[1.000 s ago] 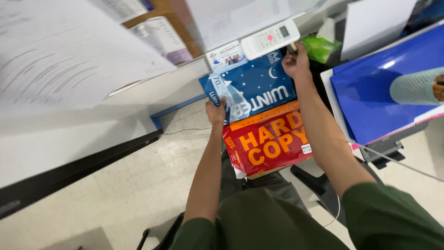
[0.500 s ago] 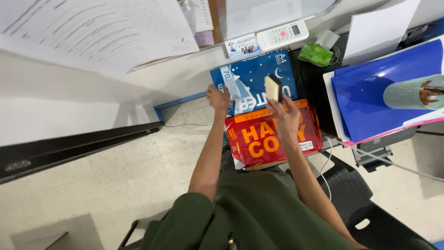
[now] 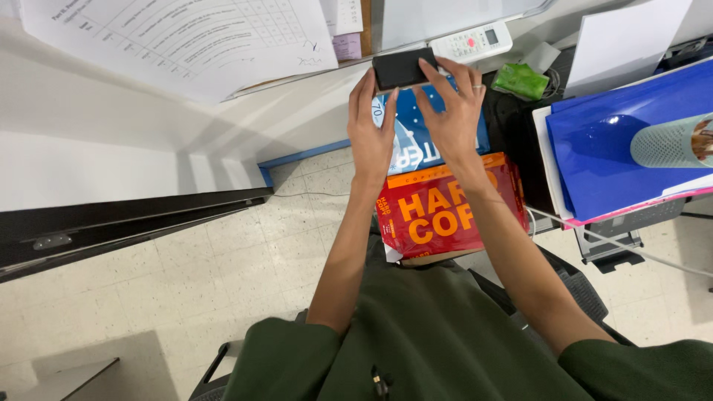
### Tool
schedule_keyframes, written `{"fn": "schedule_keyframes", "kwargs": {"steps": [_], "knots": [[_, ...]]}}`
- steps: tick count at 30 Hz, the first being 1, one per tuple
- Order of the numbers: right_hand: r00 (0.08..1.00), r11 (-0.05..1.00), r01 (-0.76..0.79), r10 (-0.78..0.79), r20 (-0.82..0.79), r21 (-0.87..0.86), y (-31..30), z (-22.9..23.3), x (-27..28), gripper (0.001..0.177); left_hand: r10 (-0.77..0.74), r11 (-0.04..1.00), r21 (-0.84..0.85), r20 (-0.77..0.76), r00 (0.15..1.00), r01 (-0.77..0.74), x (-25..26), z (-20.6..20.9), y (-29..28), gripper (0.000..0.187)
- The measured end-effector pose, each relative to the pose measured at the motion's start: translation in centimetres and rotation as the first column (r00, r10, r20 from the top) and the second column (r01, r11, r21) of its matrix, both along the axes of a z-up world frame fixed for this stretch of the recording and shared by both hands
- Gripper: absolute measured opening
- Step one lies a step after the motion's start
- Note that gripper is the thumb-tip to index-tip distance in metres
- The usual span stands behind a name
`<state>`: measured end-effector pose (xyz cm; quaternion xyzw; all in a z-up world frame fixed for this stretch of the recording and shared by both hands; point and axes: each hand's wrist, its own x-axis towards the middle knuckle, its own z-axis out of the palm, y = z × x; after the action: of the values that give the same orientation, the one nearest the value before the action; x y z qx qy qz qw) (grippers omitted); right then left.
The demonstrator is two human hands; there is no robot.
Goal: The person connects a power adapter, gathers several packages of paper and clipboards, and discards a crumbled piece of paper into a trash can.
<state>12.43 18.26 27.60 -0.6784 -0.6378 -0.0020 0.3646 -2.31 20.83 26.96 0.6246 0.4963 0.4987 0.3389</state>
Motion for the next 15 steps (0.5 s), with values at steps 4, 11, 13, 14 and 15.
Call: {"fn": "schedule_keyframes", "kwargs": {"steps": [4,11,13,14,15], "knots": [[0.995,0.997,-0.066,0.063,0.081,0.042,0.7,-1.0,1.0,0.047,0.067,0.997,-0.045,-0.032,0.997,-0.068,0.7,-1.9,1.0,0.051],[0.989,0.994,-0.074,0.084,0.123,-0.077,1.2,-1.8,3.0,0.062,0.153,0.988,0.042,-0.089,0.984,-0.15,2.3,-3.6,1.7,0.046],[0.986,0.989,-0.119,0.129,0.105,-0.092,1.2,-1.8,3.2,0.073,0.181,0.983,0.052,-0.152,0.972,-0.175,2.4,-4.0,2.2,0.045],[0.986,0.989,-0.118,0.127,0.104,-0.094,1.3,-1.8,3.2,0.073,0.215,0.976,0.069,-0.213,0.953,-0.205,2.4,-4.2,2.4,0.044],[0.984,0.987,-0.121,0.133,0.116,-0.105,1.4,-1.8,3.2,0.074,0.213,0.977,0.067,-0.214,0.953,-0.203,2.5,-4.3,2.5,0.044]]}}
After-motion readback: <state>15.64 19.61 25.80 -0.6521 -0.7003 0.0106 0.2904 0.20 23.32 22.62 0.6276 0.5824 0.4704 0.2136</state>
